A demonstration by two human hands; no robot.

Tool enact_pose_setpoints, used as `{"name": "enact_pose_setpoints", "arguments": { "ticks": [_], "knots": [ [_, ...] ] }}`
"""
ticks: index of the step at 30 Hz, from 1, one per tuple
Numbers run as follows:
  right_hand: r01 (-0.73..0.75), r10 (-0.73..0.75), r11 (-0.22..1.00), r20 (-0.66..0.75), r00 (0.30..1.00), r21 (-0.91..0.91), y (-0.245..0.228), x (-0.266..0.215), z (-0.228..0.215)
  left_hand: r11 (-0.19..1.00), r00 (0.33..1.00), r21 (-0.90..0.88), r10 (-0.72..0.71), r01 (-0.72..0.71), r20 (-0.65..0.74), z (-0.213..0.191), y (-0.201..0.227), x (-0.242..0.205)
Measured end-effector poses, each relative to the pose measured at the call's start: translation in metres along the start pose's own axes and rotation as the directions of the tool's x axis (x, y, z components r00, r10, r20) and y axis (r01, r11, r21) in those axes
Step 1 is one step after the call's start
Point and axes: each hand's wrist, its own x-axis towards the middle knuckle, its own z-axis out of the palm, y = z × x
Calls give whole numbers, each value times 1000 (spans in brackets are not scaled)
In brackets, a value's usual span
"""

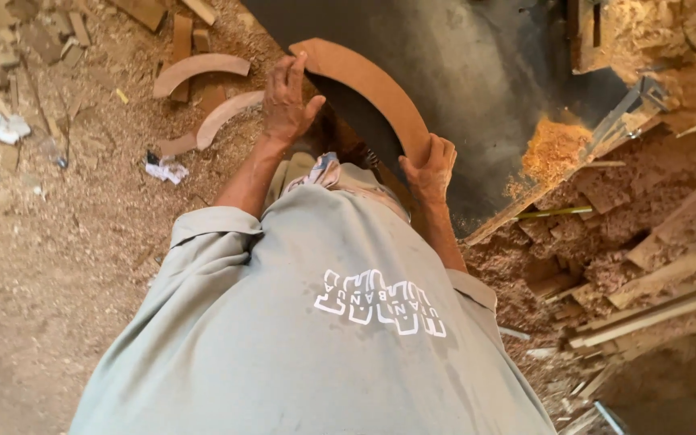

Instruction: The person uses a spindle sander to smooth and shape curved wooden pieces. They repeatedly pass the wood against the rotating spindle, flip the pieces to work different edges, and measure the finished piece with a tape measure.

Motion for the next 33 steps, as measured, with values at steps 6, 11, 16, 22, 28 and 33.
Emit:
{"name": "enact_pose_setpoints", "arguments": {
  "ticks": [6, 11, 16, 22, 28, 33],
  "knots": [
    [142, -224, 957, -335, 915, -252, -38, 7, -7, 949, 946, 162, 230, -270, 229, -9, -28, 67],
    [79, -185, 956, -370, 911, -281, -47, 20, -5, 901, 888, 73, 405, -429, 218, -6, -43, 84],
    [-54, -28, 972, -336, 941, -230, -53, 24, -4, 905, 859, -78, 423, -419, 289, -1, -44, 103],
    [-372, 275, 921, -488, 828, -113, -47, -1, 4, 907, 817, -127, 417, -402, 398, 1, -60, 117],
    [-593, 637, 768, -382, 669, 241, -29, -44, 22, 941, 822, -135, 336, -309, 461, 1, -70, 117],
    [-426, 440, 895, -407, 800, 130, -26, -6, 38, 942, 816, -116, 330, -314, 475, 14, -80, 117]
  ]
}}
